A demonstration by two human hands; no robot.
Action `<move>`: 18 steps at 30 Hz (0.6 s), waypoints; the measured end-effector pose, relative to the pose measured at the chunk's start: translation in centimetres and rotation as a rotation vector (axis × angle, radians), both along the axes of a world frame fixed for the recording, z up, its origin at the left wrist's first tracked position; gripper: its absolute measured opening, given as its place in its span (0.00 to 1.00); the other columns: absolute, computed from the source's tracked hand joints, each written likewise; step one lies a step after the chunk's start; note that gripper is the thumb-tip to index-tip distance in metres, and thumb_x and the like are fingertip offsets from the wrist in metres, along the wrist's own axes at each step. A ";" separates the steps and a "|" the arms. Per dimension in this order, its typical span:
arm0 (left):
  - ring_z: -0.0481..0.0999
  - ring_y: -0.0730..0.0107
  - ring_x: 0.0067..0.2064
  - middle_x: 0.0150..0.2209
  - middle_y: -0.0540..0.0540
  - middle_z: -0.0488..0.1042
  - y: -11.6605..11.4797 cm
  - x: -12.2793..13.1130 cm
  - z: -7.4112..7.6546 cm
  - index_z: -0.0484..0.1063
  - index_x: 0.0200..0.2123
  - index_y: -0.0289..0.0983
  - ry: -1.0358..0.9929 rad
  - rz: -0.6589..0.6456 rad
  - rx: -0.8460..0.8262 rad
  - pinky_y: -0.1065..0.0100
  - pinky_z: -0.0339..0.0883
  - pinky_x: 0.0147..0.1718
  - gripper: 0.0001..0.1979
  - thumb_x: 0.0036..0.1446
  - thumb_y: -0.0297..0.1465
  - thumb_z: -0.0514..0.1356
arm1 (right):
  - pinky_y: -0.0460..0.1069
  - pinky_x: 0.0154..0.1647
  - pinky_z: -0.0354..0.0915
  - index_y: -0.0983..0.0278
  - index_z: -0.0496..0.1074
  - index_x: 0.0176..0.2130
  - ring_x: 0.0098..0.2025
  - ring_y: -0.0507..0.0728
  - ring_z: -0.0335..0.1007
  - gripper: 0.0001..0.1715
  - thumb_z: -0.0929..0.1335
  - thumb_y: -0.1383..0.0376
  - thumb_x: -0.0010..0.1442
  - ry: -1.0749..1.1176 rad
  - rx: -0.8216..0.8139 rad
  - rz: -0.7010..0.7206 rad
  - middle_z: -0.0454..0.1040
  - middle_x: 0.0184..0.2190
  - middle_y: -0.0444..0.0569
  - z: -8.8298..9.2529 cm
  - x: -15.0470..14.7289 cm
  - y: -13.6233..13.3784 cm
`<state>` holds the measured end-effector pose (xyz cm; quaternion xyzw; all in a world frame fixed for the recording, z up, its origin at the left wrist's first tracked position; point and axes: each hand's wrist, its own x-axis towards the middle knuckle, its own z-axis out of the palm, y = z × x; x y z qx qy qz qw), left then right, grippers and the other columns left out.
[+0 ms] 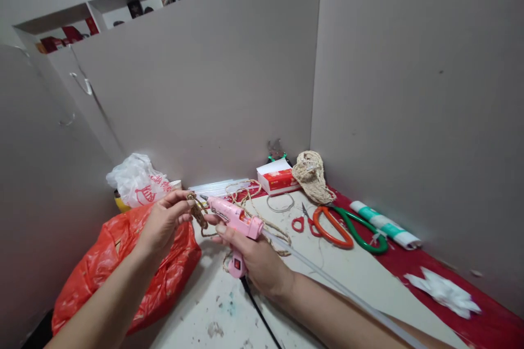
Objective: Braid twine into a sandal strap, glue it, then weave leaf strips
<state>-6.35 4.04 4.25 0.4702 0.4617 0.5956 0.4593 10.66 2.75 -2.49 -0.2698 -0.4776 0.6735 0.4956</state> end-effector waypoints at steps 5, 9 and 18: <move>0.71 0.80 0.25 0.27 0.51 0.75 -2.3 -0.4 -0.2 0.76 0.30 0.34 -0.054 -0.006 -0.112 0.79 0.65 0.26 0.09 0.41 0.26 0.70 | 0.50 0.34 0.67 0.57 0.74 0.46 0.43 0.59 0.69 0.22 0.71 0.51 0.53 0.008 0.048 0.000 0.75 0.44 0.49 0.3 0.4 0.1; 0.69 0.81 0.22 0.23 0.52 0.72 -4.0 -0.9 -1.7 0.75 0.30 0.33 -0.164 -0.090 -0.270 0.78 0.66 0.25 0.08 0.43 0.26 0.69 | 0.47 0.20 0.58 0.59 0.75 0.42 0.30 0.55 0.66 0.21 0.70 0.49 0.53 -0.145 0.052 0.044 0.74 0.38 0.50 1.2 1.0 -0.8; 0.69 0.80 0.25 0.25 0.50 0.72 -4.6 -2.9 -6.2 0.73 0.32 0.33 -0.412 -0.290 -0.316 0.76 0.65 0.28 0.04 0.50 0.24 0.64 | 0.47 0.20 0.54 0.61 0.76 0.40 0.21 0.51 0.56 0.21 0.69 0.50 0.54 -0.362 0.276 0.171 0.65 0.20 0.43 2.2 1.5 -1.3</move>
